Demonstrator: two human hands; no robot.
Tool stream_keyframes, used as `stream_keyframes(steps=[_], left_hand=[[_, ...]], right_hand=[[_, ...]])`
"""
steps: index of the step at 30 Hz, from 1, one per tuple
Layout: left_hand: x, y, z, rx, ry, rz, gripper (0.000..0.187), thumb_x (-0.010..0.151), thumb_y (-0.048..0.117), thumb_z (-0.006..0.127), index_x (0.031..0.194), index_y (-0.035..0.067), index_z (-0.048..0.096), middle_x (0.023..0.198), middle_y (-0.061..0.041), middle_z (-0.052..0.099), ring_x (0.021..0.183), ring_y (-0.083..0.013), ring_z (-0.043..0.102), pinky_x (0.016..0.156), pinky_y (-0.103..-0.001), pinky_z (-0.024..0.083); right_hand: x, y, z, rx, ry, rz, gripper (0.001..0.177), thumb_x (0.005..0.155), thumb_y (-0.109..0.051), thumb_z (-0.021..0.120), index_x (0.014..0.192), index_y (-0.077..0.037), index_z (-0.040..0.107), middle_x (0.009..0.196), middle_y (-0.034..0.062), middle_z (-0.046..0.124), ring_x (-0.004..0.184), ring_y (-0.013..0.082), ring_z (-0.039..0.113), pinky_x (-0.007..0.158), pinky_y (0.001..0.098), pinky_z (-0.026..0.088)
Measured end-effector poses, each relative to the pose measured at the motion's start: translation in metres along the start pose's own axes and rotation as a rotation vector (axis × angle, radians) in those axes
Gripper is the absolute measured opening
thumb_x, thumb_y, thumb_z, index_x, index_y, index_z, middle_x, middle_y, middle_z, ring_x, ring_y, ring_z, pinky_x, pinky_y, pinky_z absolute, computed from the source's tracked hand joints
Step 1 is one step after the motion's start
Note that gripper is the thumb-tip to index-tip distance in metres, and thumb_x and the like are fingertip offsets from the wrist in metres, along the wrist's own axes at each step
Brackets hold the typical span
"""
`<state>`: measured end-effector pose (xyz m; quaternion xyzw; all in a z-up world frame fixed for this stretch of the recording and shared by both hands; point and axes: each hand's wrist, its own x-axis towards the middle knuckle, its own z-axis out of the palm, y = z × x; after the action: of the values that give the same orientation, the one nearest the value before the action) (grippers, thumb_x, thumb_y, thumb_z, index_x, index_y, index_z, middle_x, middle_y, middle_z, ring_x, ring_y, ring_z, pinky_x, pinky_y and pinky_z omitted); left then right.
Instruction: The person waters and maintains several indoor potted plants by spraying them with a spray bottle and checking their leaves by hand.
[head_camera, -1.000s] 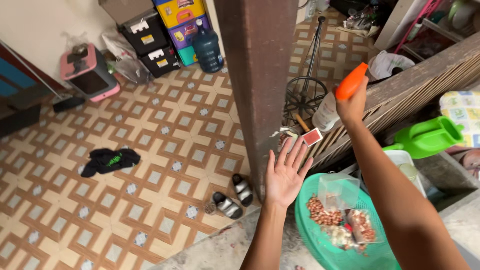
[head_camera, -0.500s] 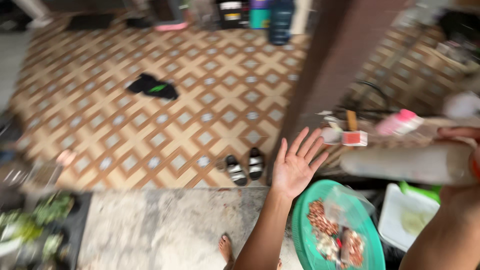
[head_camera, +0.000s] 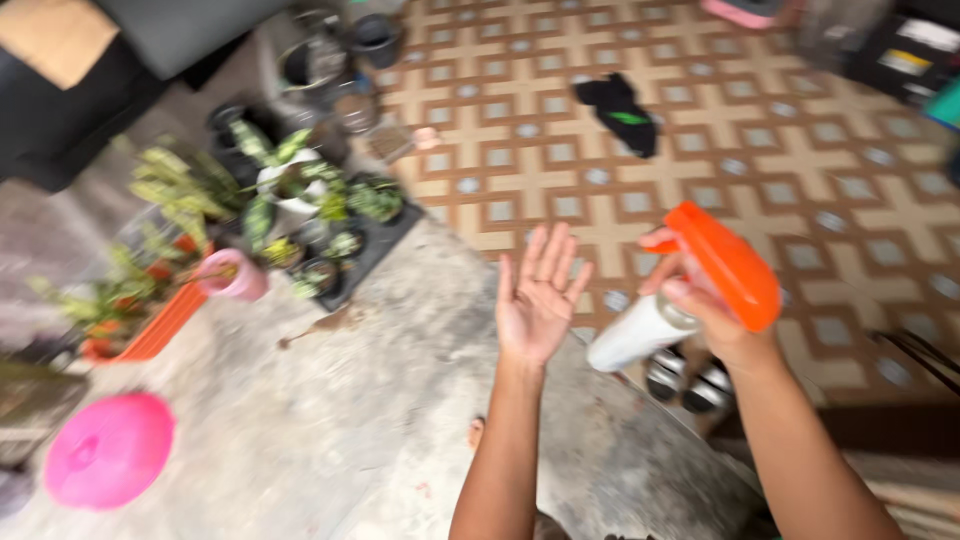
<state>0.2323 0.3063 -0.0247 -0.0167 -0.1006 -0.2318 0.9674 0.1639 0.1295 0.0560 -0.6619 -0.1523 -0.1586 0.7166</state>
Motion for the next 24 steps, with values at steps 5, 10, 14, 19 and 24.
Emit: stream_keyframes(steps=[5, 10, 14, 19, 24], left_hand=[[0.005, 0.132, 0.0, 0.085, 0.118, 0.211, 0.054, 0.095, 0.046, 0.032, 0.137, 0.012, 0.037, 0.146, -0.008, 0.032, 0.135, -0.0213, 0.029, 0.111, -0.044, 0.023], [0.01, 0.21, -0.006, 0.077, 0.129, 0.332, 0.054, 0.096, 0.046, 0.031, 0.138, 0.012, 0.035, 0.146, -0.008, 0.032, 0.135, -0.0208, 0.029, 0.111, -0.044, 0.023], [0.026, 0.248, -0.012, 0.099, 0.15, 0.398, 0.054, 0.096, 0.046, 0.031, 0.138, 0.012, 0.035, 0.146, -0.009, 0.032, 0.135, -0.0213, 0.029, 0.11, -0.044, 0.024], [0.055, 0.282, -0.032, 0.138, 0.176, 0.49, 0.054, 0.096, 0.046, 0.03, 0.138, 0.011, 0.036, 0.146, -0.009, 0.033, 0.135, -0.0219, 0.03, 0.11, -0.044, 0.025], [0.113, 0.323, -0.065, 0.115, 0.183, 0.599, 0.054, 0.096, 0.046, 0.03, 0.137, 0.011, 0.036, 0.145, -0.009, 0.033, 0.134, -0.0225, 0.031, 0.109, -0.044, 0.025]], right_hand=[[0.08, 0.064, 0.096, 0.078, -0.186, 0.068, 0.05, 0.078, -0.001, 0.053, 0.128, 0.002, 0.046, 0.117, 0.0182, 0.056, 0.077, 0.0205, 0.059, 0.075, 0.0338, 0.048], [0.132, 0.127, 0.157, 0.247, -0.215, 0.192, 0.053, 0.074, -0.002, 0.05, 0.127, 0.002, 0.044, 0.116, 0.0191, 0.056, 0.076, 0.0207, 0.058, 0.073, 0.034, 0.047], [0.172, 0.167, 0.187, 0.303, -0.23, 0.245, 0.055, 0.072, -0.002, 0.05, 0.126, 0.001, 0.044, 0.114, 0.019, 0.056, 0.075, 0.0215, 0.058, 0.073, 0.0339, 0.047], [0.223, 0.216, 0.205, 0.342, -0.25, 0.259, 0.052, 0.071, -0.003, 0.05, 0.123, 0.0, 0.046, 0.114, 0.0183, 0.056, 0.077, 0.0222, 0.059, 0.073, 0.0343, 0.048], [0.294, 0.268, 0.217, 0.336, -0.247, 0.302, 0.054, 0.072, -0.003, 0.051, 0.126, -0.003, 0.046, 0.113, 0.0163, 0.056, 0.084, 0.02, 0.059, 0.079, 0.0337, 0.048]])
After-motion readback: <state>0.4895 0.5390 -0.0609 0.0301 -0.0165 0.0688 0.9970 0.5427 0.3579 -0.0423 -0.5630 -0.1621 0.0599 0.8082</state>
